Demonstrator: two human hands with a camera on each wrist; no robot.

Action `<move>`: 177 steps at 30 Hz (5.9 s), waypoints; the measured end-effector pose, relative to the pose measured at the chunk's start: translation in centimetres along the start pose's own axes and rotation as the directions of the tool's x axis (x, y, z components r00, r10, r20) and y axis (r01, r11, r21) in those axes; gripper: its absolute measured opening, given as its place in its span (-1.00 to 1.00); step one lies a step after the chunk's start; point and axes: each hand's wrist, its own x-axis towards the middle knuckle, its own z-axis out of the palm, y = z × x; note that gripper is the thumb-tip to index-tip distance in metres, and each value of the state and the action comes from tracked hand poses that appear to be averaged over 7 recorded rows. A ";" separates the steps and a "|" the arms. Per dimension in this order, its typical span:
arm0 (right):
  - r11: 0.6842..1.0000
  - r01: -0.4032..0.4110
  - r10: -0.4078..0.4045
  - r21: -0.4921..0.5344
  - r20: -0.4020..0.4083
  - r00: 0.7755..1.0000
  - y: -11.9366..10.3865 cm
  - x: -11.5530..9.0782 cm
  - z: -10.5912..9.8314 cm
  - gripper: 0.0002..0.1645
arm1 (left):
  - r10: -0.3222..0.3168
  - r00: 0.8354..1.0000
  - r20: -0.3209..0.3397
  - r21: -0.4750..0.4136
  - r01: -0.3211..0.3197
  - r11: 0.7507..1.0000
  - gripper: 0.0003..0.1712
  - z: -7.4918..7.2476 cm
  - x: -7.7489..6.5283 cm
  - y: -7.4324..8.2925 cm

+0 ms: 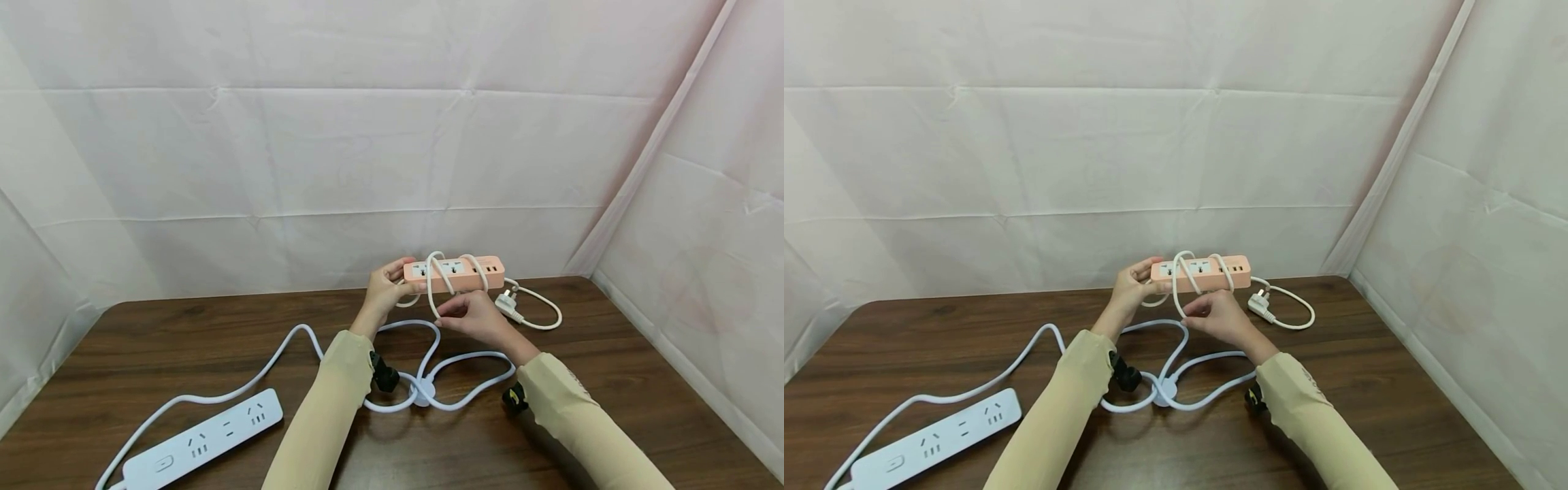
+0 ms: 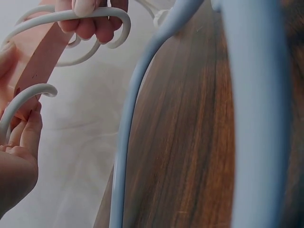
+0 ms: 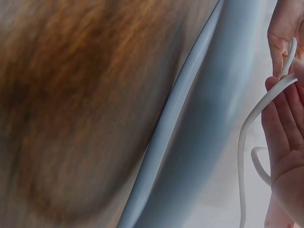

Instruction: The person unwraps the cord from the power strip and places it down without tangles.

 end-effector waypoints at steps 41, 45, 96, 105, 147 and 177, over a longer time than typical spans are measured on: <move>0.992 -0.080 0.089 0.096 -0.091 0.992 -1.5 -0.4 -5.7 -0.77 | -0.032 0.999 0.009 0.029 0.031 0.999 -0.29 -0.5 -0.3 0.3; 0.995 -0.067 0.072 0.068 -0.085 0.994 -1.6 -0.3 -5.0 -0.81 | -0.020 1.000 -0.005 0.030 0.020 0.999 -0.31 -0.3 -0.1 -0.1; 0.870 -0.082 0.251 0.486 -0.293 0.923 9.4 -1.7 -9.4 -0.70 | -0.027 1.000 -0.007 -0.019 0.027 0.999 -0.29 -0.7 0.1 -0.3; 0.883 -0.178 0.301 0.434 -0.234 0.925 3.8 -2.0 -8.2 -0.89 | -0.018 1.000 -0.012 -0.021 0.017 1.000 -0.30 -0.8 0.1 -0.4; 0.941 -0.064 0.224 0.331 -0.473 0.852 18.7 3.3 -9.2 -0.52 | -0.018 0.999 0.043 -0.015 0.019 1.000 -0.33 -1.3 -0.3 -0.2; 0.877 -0.288 0.404 0.384 -0.266 0.875 4.3 -0.4 -8.3 -0.54 | -0.013 0.998 0.057 -0.066 0.017 0.998 -0.32 -1.1 -0.1 -0.1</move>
